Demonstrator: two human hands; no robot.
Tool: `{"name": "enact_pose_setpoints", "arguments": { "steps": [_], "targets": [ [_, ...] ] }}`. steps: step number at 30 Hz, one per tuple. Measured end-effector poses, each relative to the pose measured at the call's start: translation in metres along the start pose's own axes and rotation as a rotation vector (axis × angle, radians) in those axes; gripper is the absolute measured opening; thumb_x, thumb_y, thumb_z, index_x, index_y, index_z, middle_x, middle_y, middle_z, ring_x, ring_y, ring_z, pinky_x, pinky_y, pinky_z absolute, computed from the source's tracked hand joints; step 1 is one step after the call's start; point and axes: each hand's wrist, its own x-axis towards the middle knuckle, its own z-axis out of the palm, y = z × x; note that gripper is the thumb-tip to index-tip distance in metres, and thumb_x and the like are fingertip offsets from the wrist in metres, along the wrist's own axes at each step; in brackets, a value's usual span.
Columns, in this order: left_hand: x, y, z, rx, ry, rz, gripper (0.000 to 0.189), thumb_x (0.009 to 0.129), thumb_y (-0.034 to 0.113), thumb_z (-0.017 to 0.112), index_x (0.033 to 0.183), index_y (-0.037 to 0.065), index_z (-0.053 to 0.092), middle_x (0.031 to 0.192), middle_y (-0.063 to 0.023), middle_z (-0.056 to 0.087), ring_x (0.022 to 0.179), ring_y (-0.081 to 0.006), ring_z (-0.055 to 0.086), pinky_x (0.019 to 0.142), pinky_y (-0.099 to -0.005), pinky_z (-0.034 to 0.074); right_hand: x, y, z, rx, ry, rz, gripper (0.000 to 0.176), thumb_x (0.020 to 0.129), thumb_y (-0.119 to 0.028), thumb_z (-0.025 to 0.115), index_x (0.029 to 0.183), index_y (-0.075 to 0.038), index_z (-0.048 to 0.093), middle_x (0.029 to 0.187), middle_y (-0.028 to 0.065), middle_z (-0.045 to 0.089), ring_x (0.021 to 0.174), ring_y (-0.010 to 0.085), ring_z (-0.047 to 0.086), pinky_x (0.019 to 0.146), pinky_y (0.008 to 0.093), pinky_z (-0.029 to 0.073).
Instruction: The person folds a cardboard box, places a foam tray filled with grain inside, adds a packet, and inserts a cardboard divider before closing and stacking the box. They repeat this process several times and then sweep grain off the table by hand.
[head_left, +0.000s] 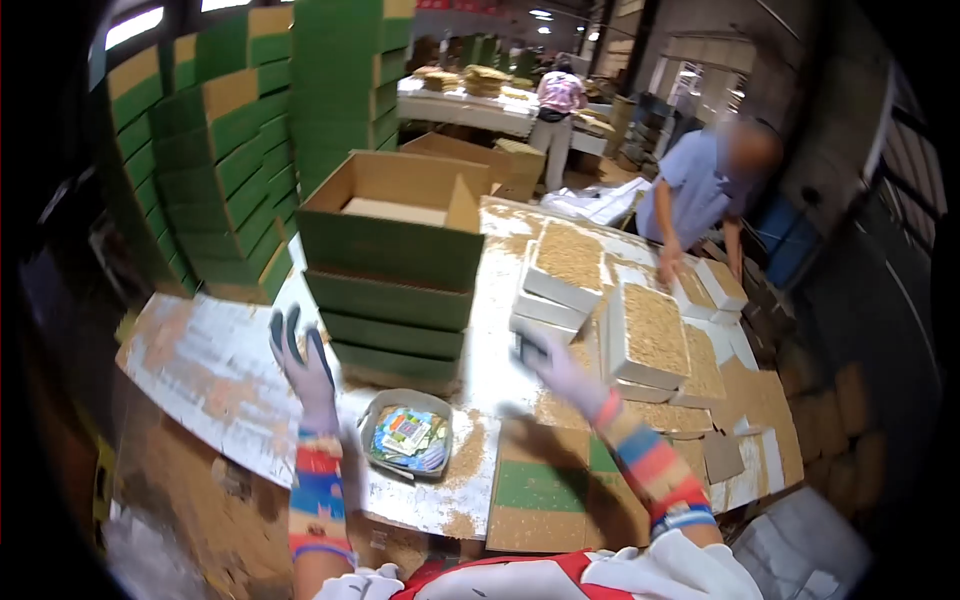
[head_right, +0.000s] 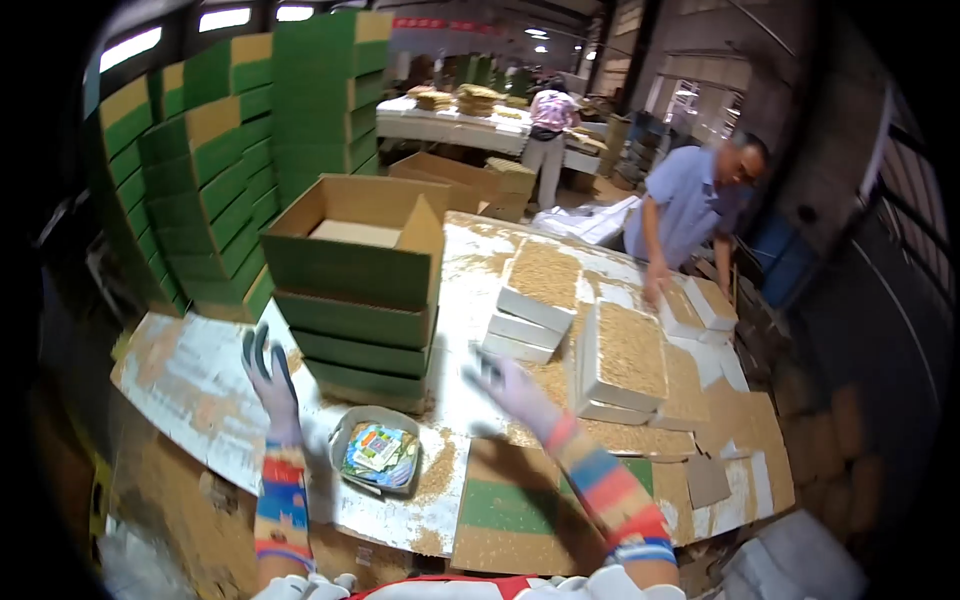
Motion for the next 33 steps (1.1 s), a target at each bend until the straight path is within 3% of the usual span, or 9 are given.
{"name": "enact_pose_setpoints", "arguments": {
  "steps": [2, 5, 7, 10, 11, 15, 18, 26, 33],
  "targets": [
    [-0.053, 0.031, -0.007, 0.176, -0.185, 0.149, 0.043, 0.087, 0.004, 0.054, 0.130, -0.001, 0.047, 0.138, -0.0178, 0.040, 0.126, -0.0289, 0.041, 0.105, -0.0396, 0.033, -0.112, 0.044, 0.001, -0.464, -0.200, -0.189, 0.079, 0.082, -0.048, 0.066, 0.137, 0.001, 0.039, 0.132, 0.0249, 0.046, 0.121, 0.0353, 0.047, 0.102, 0.0406, 0.038],
    [-0.151, 0.034, -0.007, 0.155, -0.515, 0.175, 0.057, 0.074, 0.012, 0.066, 0.125, -0.002, 0.047, 0.132, -0.0214, 0.045, 0.123, -0.0377, 0.043, 0.103, -0.0438, 0.035, -0.296, 0.112, -0.002, -0.998, -0.478, 0.152, 0.117, 0.066, -0.082, 0.049, 0.147, -0.004, 0.017, 0.144, 0.0336, 0.022, 0.136, 0.0483, 0.018, 0.110, 0.0580, 0.011],
    [-0.198, 0.071, 0.023, 0.105, -0.745, 0.132, 0.062, 0.072, 0.018, 0.070, 0.126, -0.001, 0.047, 0.130, -0.0222, 0.046, 0.121, -0.0371, 0.045, 0.103, -0.0452, 0.035, -0.353, 0.100, 0.004, -1.084, -0.347, 0.123, 0.082, 0.083, -0.054, 0.049, 0.145, -0.006, 0.025, 0.141, 0.0303, 0.028, 0.132, 0.0473, 0.025, 0.107, 0.0591, 0.016],
    [-0.243, 0.129, 0.065, -0.187, -1.218, 0.178, 0.067, 0.073, 0.027, 0.072, 0.129, 0.000, 0.046, 0.131, -0.0242, 0.044, 0.123, -0.0392, 0.043, 0.105, -0.0475, 0.032, -0.380, 0.136, 0.028, -1.529, -0.261, -0.106, 0.067, 0.084, -0.045, 0.052, 0.136, -0.005, 0.038, 0.132, 0.0276, 0.039, 0.123, 0.0447, 0.038, 0.102, 0.0564, 0.028],
    [-0.247, 0.147, 0.077, -0.192, -1.372, 0.371, 0.071, 0.075, 0.031, 0.071, 0.133, 0.003, 0.042, 0.135, -0.0232, 0.042, 0.125, -0.0391, 0.040, 0.107, -0.0465, 0.030, -0.375, 0.131, 0.022, -1.340, -0.159, -0.242, 0.052, 0.082, -0.038, 0.057, 0.120, -0.004, 0.050, 0.118, 0.0218, 0.049, 0.110, 0.0375, 0.050, 0.091, 0.0468, 0.042],
    [-0.213, 0.196, 0.108, -0.164, -1.643, 0.780, 0.074, 0.077, 0.043, 0.068, 0.134, 0.003, 0.043, 0.138, -0.0242, 0.039, 0.129, -0.0401, 0.036, 0.109, -0.0466, 0.026, -0.330, 0.007, -0.046, -0.960, -0.004, -0.183, 0.033, 0.077, -0.031, 0.065, 0.098, -0.007, 0.058, 0.094, 0.0103, 0.058, 0.086, 0.0245, 0.059, 0.071, 0.0350, 0.048],
    [-0.159, 0.216, 0.132, 0.019, -2.318, 0.235, 0.058, 0.095, 0.042, 0.045, 0.140, 0.006, 0.038, 0.139, -0.0209, 0.043, 0.128, -0.0326, 0.042, 0.109, -0.0374, 0.031, -0.306, -0.043, -0.097, -0.927, 0.090, -0.206, 0.030, 0.075, -0.029, 0.067, 0.099, -0.012, 0.059, 0.084, 0.0040, 0.058, 0.075, 0.0219, 0.059, 0.068, 0.0347, 0.046],
    [-0.135, 0.157, 0.216, 0.022, -1.991, 0.067, 0.046, 0.096, 0.040, 0.047, 0.133, 0.013, 0.050, 0.120, -0.0157, 0.062, 0.105, -0.0266, 0.059, 0.093, -0.0355, 0.044, -0.255, -0.029, -0.111, -1.022, 0.453, -0.034, 0.048, 0.073, -0.028, 0.068, 0.115, -0.008, 0.057, 0.093, 0.0100, 0.056, 0.093, 0.0281, 0.053, 0.089, 0.0443, 0.039],
    [-0.132, 0.200, 0.198, 0.299, -1.861, 0.776, 0.085, 0.084, 0.023, 0.066, 0.148, 0.007, 0.013, 0.132, -0.0208, 0.048, 0.110, -0.0341, 0.056, 0.091, -0.0387, 0.046, -0.280, -0.032, -0.093, -1.103, 0.494, -0.155, 0.050, 0.077, -0.026, 0.064, 0.123, -0.010, 0.055, 0.117, 0.0148, 0.053, 0.113, 0.0337, 0.048, 0.102, 0.0505, 0.033]
  ]
}}
